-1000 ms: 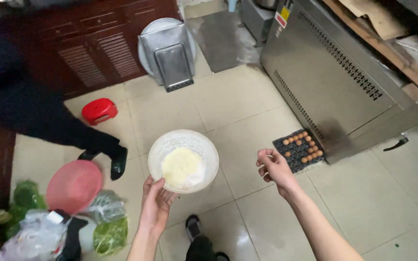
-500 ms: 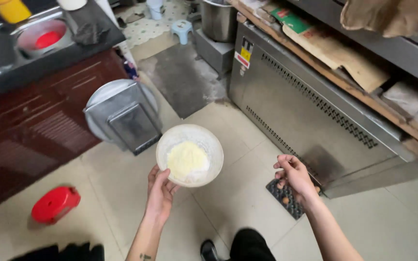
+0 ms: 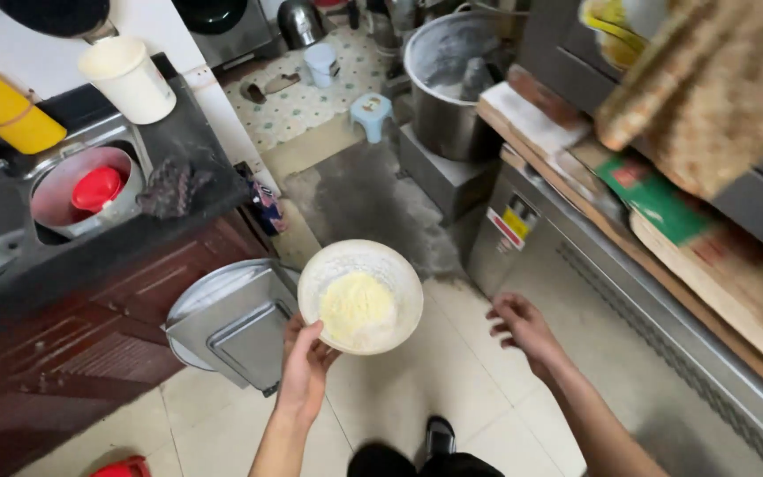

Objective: Measuring and adding various liquid and dry ingredients into a large industrial mixer to prepare dough.

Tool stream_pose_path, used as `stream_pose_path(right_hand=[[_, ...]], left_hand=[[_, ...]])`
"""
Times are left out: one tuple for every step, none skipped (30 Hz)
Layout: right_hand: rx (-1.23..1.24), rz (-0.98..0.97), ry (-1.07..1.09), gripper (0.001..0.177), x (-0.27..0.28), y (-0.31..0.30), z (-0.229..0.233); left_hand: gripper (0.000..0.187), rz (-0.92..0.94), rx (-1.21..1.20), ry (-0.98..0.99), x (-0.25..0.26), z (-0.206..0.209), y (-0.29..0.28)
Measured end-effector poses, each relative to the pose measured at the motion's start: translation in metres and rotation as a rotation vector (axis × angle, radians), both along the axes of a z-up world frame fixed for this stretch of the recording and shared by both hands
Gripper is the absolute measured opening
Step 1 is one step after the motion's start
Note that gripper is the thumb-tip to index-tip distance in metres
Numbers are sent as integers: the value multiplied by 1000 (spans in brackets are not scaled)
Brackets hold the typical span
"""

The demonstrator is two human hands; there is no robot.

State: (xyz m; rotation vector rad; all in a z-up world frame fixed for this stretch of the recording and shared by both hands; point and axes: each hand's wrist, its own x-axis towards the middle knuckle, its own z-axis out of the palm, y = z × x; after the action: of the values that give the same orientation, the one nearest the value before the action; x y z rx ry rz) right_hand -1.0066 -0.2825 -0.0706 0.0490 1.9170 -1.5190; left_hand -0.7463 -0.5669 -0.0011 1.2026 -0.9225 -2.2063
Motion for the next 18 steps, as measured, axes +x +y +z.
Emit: stream_pose_path(right_hand=[[5,8,-2,32,-26,-32,-2],[-49,48,16,24,-50,-64,-6],[-105,84,36,19,-75,-96,-10],[-102,89,38,19,-93,-125,3],[-84,106,14,23,-111,-154,15],[-65,123,-10,28,-130,-184,27],[-71,116,-10,28,-157,-207,11],[-67,99,7,29,-185,-232,-4],[-62,72,18,29,-207,-253,-20],[-65,55,12,29,-227,-273,-19],[-33,13,-10,31,-249,-292,-14],[-2,-29,-33,32,-272,-311,-8],[-3,-61,-34,32,-297,-327,-20],[-57,-119,-21,31,-320,-341,-32],[-94,-178,-17,29,-333,-342,-45],[-78,-211,-28,29,-340,-345,-34],[-93,-235,-26,32,-358,-354,-23],[-108,-259,-24,35,-376,-362,-13]], left_hand=[[56,8,5,-2,-20,4,-21],[58,37,4,-3,-39,7,-43],[59,61,1,-1,-59,8,-66],[59,67,4,0,-80,3,-89],[59,75,-11,-32,-104,-3,-114],[60,83,-26,-64,-128,-9,-140],[60,76,-31,-64,-153,-11,-165],[62,60,-23,-69,-179,-13,-190],[63,34,-13,-80,-203,-15,-215],[63,18,-17,-87,-228,-22,-240],[64,-5,-39,-53,-259,-25,-268],[65,-28,-59,-18,-291,-27,-294],[65,-60,-60,-19,-326,-33,-326],[66,-100,-84,4,-361,-39,-356],[68,-140,-91,16,-386,-48,-374],[68,-173,-75,5,-415,-35,-386],[67,-256,-100,-41,-457,-21,-403],[66,-339,-128,-85,-498,-7,-418]])
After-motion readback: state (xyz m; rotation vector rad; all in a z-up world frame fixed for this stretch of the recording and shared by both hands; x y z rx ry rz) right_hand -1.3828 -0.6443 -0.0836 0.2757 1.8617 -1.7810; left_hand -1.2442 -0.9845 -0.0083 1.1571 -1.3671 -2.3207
